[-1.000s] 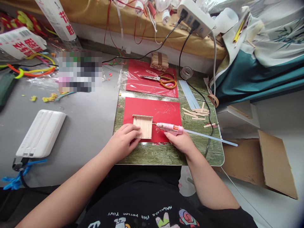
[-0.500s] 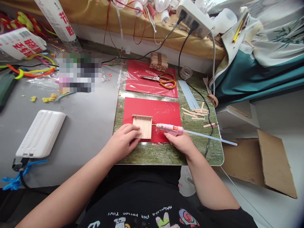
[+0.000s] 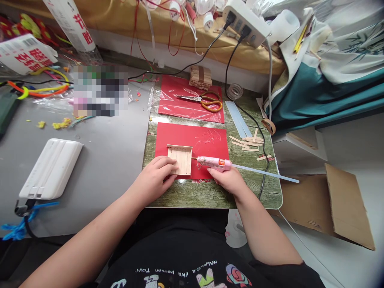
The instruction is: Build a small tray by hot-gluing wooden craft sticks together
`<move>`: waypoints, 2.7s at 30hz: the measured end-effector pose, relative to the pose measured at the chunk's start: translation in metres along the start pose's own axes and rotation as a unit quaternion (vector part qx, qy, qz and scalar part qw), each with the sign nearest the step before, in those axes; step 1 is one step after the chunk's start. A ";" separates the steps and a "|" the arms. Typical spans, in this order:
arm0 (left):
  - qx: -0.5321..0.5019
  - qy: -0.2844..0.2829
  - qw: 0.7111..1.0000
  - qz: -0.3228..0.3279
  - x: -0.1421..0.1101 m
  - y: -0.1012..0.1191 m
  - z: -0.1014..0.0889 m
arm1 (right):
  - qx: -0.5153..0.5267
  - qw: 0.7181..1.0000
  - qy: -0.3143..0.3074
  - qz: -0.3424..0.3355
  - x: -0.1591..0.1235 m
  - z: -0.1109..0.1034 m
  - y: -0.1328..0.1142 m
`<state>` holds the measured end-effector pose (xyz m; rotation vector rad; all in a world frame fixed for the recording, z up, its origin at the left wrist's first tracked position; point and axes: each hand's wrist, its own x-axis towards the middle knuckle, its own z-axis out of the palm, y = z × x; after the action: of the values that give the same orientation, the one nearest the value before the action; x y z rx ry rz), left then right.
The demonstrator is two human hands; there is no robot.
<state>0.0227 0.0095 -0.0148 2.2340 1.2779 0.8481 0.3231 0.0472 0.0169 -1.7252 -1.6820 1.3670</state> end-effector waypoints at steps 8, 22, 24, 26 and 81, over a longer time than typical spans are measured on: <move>-0.002 0.006 1.000 0.000 0.001 0.001 -0.001 | -0.012 1.000 0.010 -0.010 -0.002 0.000 -0.005; -0.001 -0.003 1.000 -0.002 0.000 -0.001 0.000 | -0.040 0.999 0.016 0.014 -0.004 -0.001 0.004; -0.001 -0.003 1.000 -0.002 0.000 -0.001 0.000 | -0.044 0.999 0.015 0.015 -0.004 -0.001 0.004; 0.000 -0.002 1.000 -0.002 0.000 -0.001 0.000 | -0.049 0.999 0.016 0.016 -0.005 -0.002 0.005; 0.000 0.000 1.000 0.006 0.002 -0.001 -0.001 | 0.004 1.000 -0.024 -0.011 -0.016 -0.002 0.006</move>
<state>0.0223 0.0113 -0.0145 2.2436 1.2658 0.8527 0.3308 0.0317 0.0194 -1.6784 -1.7138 1.4129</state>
